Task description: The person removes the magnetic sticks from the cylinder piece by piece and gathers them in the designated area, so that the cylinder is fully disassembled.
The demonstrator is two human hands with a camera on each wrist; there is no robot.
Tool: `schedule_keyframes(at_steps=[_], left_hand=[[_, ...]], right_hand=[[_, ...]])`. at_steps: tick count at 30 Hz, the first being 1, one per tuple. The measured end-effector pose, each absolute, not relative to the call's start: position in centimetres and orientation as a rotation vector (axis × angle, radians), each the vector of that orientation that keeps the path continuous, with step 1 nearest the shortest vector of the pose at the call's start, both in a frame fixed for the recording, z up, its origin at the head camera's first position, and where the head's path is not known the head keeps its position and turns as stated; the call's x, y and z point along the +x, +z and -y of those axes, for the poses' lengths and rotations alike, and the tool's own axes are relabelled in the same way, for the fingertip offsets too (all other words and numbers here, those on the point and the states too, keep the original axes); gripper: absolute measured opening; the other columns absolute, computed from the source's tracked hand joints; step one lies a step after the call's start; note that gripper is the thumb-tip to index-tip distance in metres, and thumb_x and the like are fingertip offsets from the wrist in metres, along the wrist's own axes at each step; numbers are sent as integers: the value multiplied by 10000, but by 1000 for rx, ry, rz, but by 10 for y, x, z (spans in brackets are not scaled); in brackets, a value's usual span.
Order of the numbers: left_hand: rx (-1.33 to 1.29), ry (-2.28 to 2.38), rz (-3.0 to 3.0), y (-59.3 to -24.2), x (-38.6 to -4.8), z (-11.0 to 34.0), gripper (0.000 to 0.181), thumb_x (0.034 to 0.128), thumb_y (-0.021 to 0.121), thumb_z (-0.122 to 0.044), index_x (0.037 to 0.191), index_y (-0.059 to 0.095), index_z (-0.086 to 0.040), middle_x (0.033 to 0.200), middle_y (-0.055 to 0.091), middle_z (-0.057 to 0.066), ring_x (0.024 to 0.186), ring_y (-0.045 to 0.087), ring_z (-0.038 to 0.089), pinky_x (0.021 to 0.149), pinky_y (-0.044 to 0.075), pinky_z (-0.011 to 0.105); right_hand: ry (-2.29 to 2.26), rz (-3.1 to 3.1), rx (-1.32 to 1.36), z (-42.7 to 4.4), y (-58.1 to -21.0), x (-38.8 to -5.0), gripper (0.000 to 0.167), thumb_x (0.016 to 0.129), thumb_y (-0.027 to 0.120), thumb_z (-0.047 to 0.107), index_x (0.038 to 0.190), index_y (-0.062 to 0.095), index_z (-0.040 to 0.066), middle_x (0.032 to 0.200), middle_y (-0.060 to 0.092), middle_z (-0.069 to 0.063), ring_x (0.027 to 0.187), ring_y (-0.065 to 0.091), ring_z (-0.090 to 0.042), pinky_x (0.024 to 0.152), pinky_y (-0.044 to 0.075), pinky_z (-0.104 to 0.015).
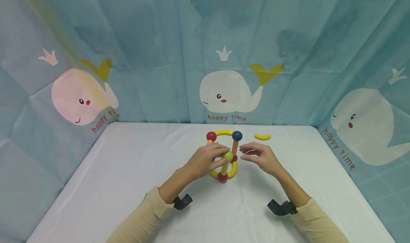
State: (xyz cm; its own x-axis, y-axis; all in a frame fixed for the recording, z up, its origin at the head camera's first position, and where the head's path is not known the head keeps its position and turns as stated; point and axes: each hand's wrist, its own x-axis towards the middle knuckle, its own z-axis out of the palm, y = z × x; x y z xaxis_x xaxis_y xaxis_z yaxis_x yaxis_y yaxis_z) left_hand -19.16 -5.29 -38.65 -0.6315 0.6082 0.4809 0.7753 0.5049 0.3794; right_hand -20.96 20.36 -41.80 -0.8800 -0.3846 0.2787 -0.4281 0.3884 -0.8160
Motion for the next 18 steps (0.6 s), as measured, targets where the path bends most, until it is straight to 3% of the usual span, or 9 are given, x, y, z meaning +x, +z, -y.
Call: schedule_keyframes(at_steps=[7,12,18], left_hand=[[-1180,-853,2434,-387,-191,55,323,868,739,-188,1166,686,-73,1078,728,16,909,649,111,806,544,166],[-1174,-817,2393,-388,-191,57,334,861,749,-200,1170,692,-89,1105,728,3,972,651,110,826,538,186],[-1098,-826,2354,-386,-189,69,352,823,782,-175,1155,704,-86,1107,735,18,1052,671,152,965,533,320]], right_hand=[[1769,2504,877,-181,-418,-205,339,885,702,107,1202,650,-4,1128,681,-192,1005,666,-90,885,542,-206],[1858,2493,905,-171,-419,-205,372,889,703,127,1230,632,-3,1187,656,-209,1048,671,-182,902,540,-210],[1906,2481,871,-168,-418,-203,375,884,704,107,1229,628,-20,1190,649,-232,1053,671,-277,890,547,-215]])
